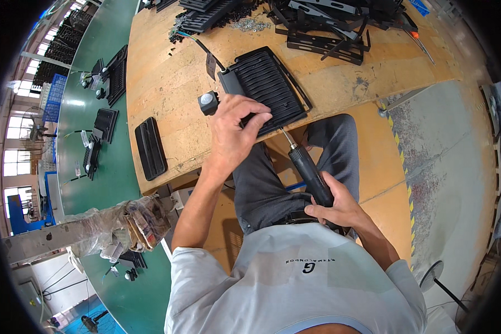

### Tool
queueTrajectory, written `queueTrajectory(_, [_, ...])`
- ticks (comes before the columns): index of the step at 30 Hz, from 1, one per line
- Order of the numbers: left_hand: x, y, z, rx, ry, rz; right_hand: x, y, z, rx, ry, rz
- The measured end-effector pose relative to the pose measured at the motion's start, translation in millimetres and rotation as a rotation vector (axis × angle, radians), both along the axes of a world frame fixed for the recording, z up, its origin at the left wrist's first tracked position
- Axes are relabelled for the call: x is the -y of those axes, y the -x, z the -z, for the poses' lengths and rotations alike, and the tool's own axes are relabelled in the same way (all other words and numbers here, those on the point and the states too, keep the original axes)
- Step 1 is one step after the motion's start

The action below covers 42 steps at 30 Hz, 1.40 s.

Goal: Using an electric screwdriver to secure components onto a plastic casing during factory assembly.

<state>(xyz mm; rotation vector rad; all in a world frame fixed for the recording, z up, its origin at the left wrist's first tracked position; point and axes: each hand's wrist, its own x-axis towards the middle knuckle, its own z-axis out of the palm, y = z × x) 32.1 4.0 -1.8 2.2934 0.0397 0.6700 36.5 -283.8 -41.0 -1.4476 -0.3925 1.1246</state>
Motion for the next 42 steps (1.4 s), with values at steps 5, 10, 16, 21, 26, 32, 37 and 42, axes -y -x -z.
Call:
queueTrajectory(5, [6, 3, 10, 0.009, -0.059, -0.028, -6, 2, -1, -0.056, -0.058, 0.015])
queueTrajectory(10, [7, 3, 7, -0.036, -0.082, -0.004, -6, 3, 9, -0.016, -0.065, 0.023])
queueTrajectory(16, [7, 5, 10, -0.033, -0.091, 0.028, -7, 4, 15, 0.082, -0.09, 0.025])
queueTrajectory(21, [3, 7, 11, -0.033, -0.103, 0.084, -7, 3, 12, 0.009, -0.064, 0.027])
queueTrajectory(26, [2, 12, 16, -0.015, -0.064, 0.103, -9, 2, 12, -0.004, -0.078, 0.021])
queueTrajectory(32, [-1, 16, 32, 0.103, -0.137, 0.136, -11, 2, 13, -0.017, -0.111, 0.008])
queueTrajectory(37, [-3, 18, 27, 0.079, -0.175, 0.187, -10, -2, 15, -0.042, -0.124, -0.029])
queueTrajectory(42, [-6, 24, 14, -0.037, -0.373, 0.202, -8, -5, 14, -0.061, -0.132, -0.005])
